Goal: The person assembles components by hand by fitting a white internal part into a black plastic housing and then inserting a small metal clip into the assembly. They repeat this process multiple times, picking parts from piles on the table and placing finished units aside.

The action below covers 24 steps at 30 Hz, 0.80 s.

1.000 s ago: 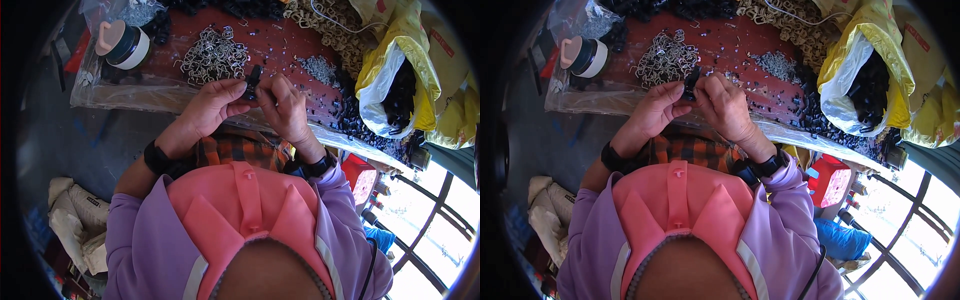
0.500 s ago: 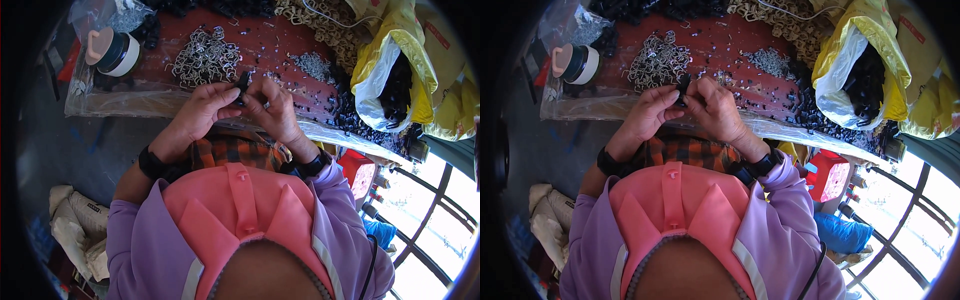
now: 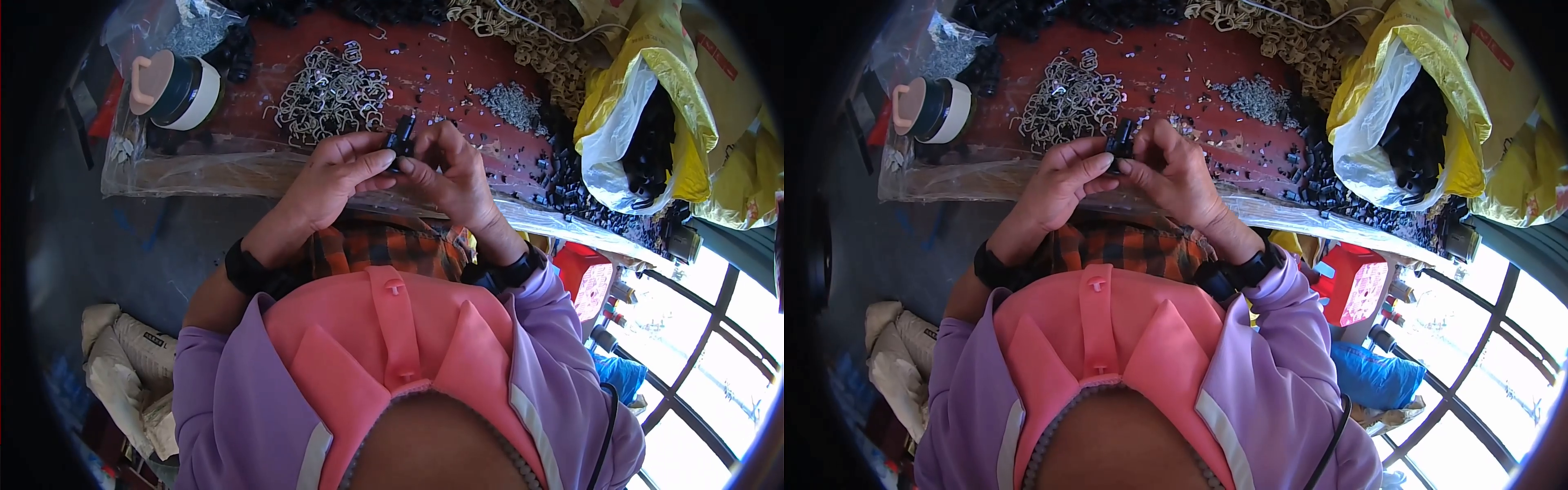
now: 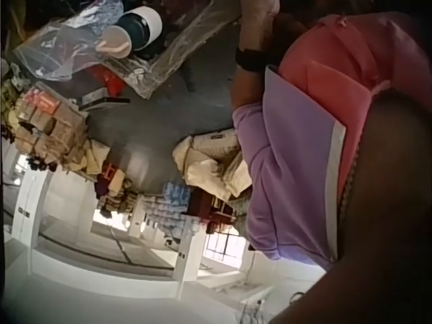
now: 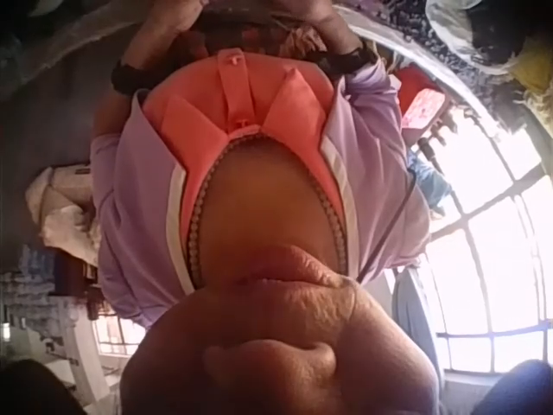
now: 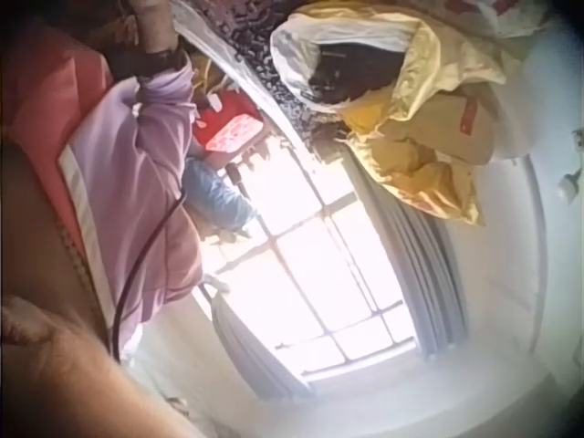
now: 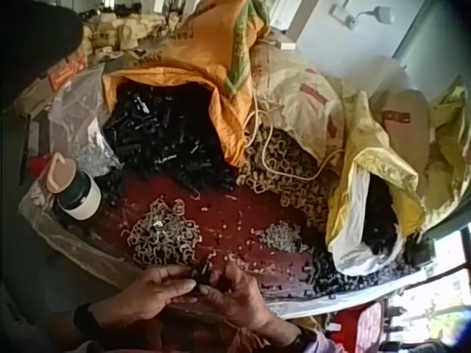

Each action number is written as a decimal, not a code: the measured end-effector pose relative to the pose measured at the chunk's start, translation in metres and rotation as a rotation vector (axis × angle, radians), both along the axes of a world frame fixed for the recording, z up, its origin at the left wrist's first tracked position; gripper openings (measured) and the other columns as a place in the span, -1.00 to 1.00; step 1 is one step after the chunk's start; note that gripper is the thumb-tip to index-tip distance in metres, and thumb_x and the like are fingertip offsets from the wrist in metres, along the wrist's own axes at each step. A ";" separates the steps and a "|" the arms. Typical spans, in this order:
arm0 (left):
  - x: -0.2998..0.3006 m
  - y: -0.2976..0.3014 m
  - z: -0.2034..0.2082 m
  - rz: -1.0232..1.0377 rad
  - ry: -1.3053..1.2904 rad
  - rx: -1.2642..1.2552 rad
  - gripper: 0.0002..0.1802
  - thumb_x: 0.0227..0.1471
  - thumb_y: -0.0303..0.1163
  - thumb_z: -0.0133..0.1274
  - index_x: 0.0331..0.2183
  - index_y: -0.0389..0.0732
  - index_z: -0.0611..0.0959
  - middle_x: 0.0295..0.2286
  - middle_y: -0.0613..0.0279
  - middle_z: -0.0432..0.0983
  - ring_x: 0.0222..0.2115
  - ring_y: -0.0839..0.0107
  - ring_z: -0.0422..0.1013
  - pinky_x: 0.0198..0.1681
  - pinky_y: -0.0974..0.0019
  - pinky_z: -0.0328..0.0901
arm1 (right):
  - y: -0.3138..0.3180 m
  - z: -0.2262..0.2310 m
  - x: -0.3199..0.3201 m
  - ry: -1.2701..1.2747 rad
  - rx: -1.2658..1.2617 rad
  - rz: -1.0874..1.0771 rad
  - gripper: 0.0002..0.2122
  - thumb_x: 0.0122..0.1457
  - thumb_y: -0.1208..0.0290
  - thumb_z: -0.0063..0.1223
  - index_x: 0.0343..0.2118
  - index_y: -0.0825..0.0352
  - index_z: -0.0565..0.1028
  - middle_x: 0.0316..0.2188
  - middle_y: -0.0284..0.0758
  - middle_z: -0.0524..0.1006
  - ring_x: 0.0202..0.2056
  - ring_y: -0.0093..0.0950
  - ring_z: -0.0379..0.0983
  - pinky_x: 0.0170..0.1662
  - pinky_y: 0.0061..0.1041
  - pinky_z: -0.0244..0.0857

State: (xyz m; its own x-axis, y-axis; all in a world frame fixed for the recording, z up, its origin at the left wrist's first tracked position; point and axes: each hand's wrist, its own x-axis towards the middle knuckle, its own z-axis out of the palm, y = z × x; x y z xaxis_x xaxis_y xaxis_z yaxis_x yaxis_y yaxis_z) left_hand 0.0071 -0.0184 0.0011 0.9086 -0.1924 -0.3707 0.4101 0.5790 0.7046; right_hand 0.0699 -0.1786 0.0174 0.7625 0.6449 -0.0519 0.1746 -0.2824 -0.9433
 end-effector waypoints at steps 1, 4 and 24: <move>0.001 0.000 0.001 -0.003 -0.001 0.012 -0.72 -0.07 -0.41 -0.12 -0.26 -0.31 0.39 -0.39 0.21 0.39 -0.41 0.46 0.37 -0.36 0.53 0.29 | -0.003 0.000 0.004 -0.002 -0.001 -0.002 -0.88 -0.13 0.55 0.03 -0.56 0.36 0.30 -0.59 -0.40 0.32 -0.55 -0.66 0.28 -0.57 -0.65 0.16; 0.001 0.003 0.004 -0.036 -0.021 -0.011 -0.74 -0.07 -0.41 -0.13 -0.27 -0.31 0.39 -0.38 0.17 0.39 -0.41 0.43 0.38 -0.37 0.53 0.29 | -0.017 0.000 0.032 0.190 0.098 0.288 -0.86 -0.12 0.50 0.04 -0.50 0.38 0.33 -0.57 -0.44 0.32 -0.50 -0.73 0.25 -0.55 -0.69 0.16; -0.002 0.006 -0.003 0.158 0.051 -0.085 -0.80 -0.10 -0.42 -0.07 -0.35 -0.29 0.43 -0.44 0.21 0.41 -0.42 0.39 0.40 -0.42 0.56 0.30 | -0.037 0.014 0.073 0.054 0.001 -0.156 -0.88 0.03 0.47 -0.15 -0.47 0.41 0.40 -0.64 -0.44 0.42 -0.59 -0.72 0.23 -0.53 -0.70 0.15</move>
